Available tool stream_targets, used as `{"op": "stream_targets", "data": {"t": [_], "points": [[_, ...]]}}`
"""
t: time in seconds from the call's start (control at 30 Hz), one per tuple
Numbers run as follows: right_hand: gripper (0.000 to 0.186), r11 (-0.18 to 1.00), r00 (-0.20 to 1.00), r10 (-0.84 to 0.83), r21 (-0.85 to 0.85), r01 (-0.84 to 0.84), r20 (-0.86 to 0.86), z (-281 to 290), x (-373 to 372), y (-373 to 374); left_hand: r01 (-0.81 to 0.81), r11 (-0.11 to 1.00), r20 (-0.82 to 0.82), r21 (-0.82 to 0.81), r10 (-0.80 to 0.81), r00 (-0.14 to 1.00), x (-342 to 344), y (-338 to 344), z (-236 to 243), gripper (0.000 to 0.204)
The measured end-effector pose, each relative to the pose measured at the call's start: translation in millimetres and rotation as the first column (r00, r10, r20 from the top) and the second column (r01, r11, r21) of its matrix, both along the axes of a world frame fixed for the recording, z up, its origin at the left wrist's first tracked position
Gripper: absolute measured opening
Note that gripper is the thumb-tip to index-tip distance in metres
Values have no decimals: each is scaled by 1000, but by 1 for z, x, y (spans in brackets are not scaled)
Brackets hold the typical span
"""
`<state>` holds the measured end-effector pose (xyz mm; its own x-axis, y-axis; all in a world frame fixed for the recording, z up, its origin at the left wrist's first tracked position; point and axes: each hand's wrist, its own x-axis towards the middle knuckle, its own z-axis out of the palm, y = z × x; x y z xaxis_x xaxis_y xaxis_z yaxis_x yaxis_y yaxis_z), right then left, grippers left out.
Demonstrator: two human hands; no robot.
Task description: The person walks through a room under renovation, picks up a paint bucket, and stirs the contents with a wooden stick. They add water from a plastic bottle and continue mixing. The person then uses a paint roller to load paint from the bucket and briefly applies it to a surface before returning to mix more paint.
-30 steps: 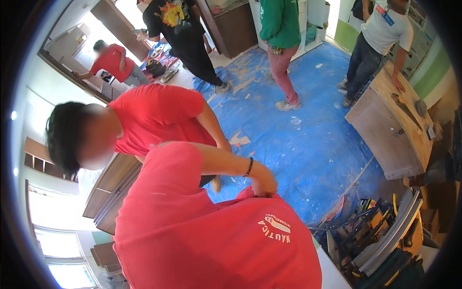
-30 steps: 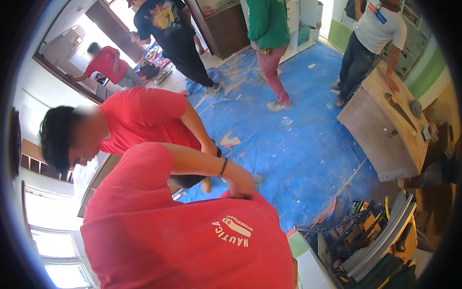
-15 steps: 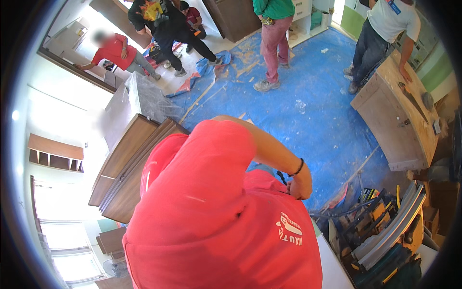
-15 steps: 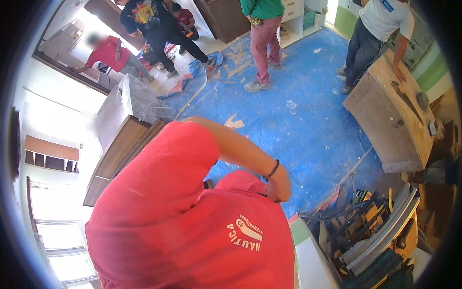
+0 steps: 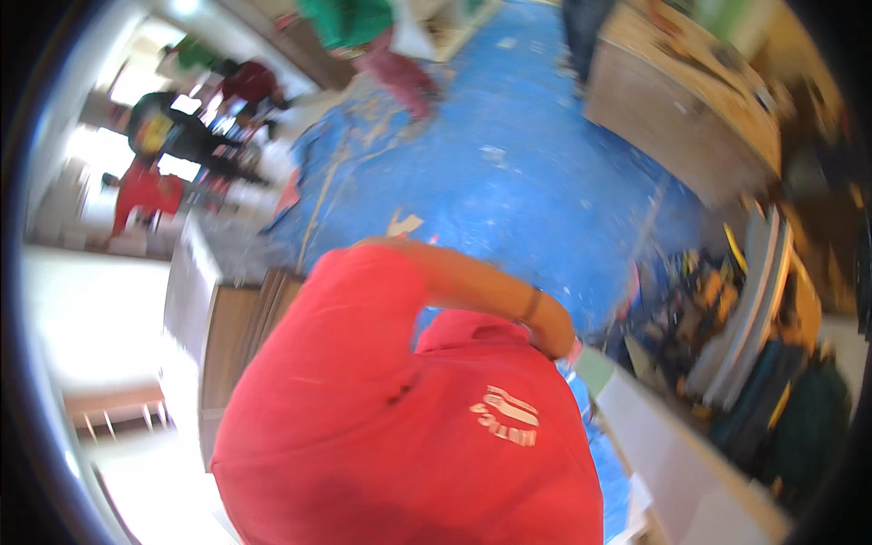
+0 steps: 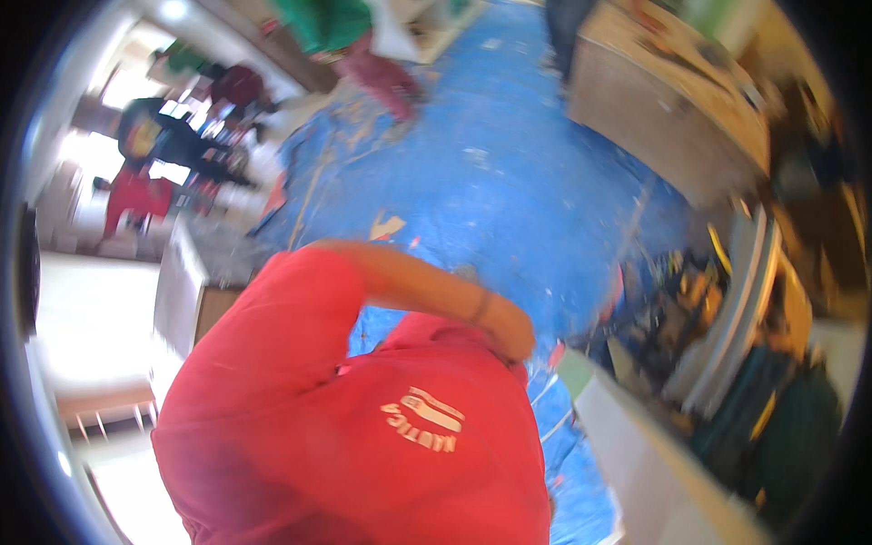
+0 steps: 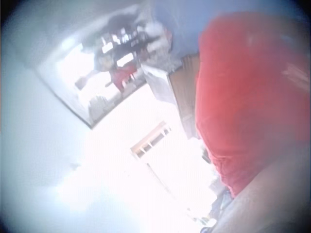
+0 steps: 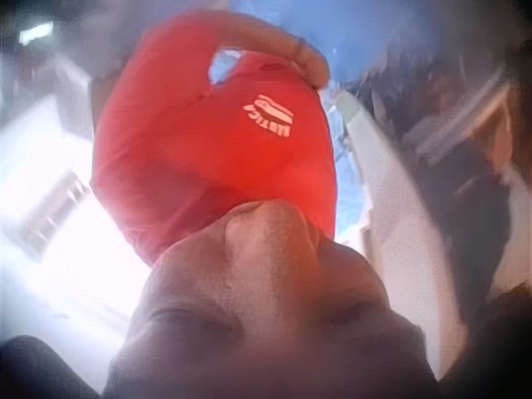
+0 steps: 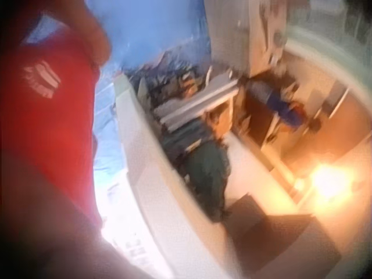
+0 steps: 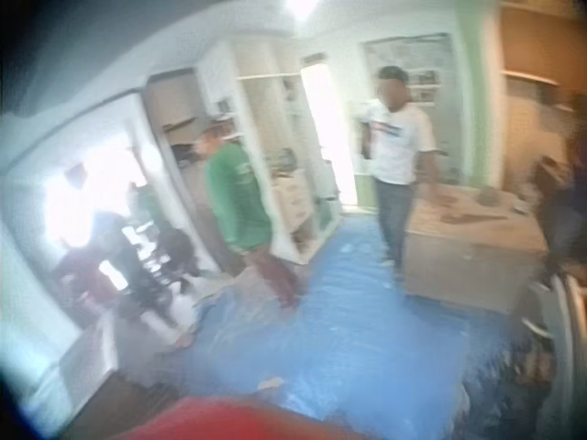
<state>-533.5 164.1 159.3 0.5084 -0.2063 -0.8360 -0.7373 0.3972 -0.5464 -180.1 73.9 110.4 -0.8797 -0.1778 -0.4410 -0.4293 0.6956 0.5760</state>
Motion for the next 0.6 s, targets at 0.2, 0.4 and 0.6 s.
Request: {"op": "stream_targets", "data": {"t": [0.2,0.4,0.6], "points": [[37,981,950,-192,10,195,245,-28,-16,25,-269,929,-126,255,308,943,28,-15,-1,34],[36,704,760,-583,-287,649,287,-62,51,40,-171,870,-84,462,235,968,0,-72,-4,29],[38,414,495,-855,-374,830,152,-72,117,35,-43,830,-31,557,72,997,-28,-157,4,28]]}}
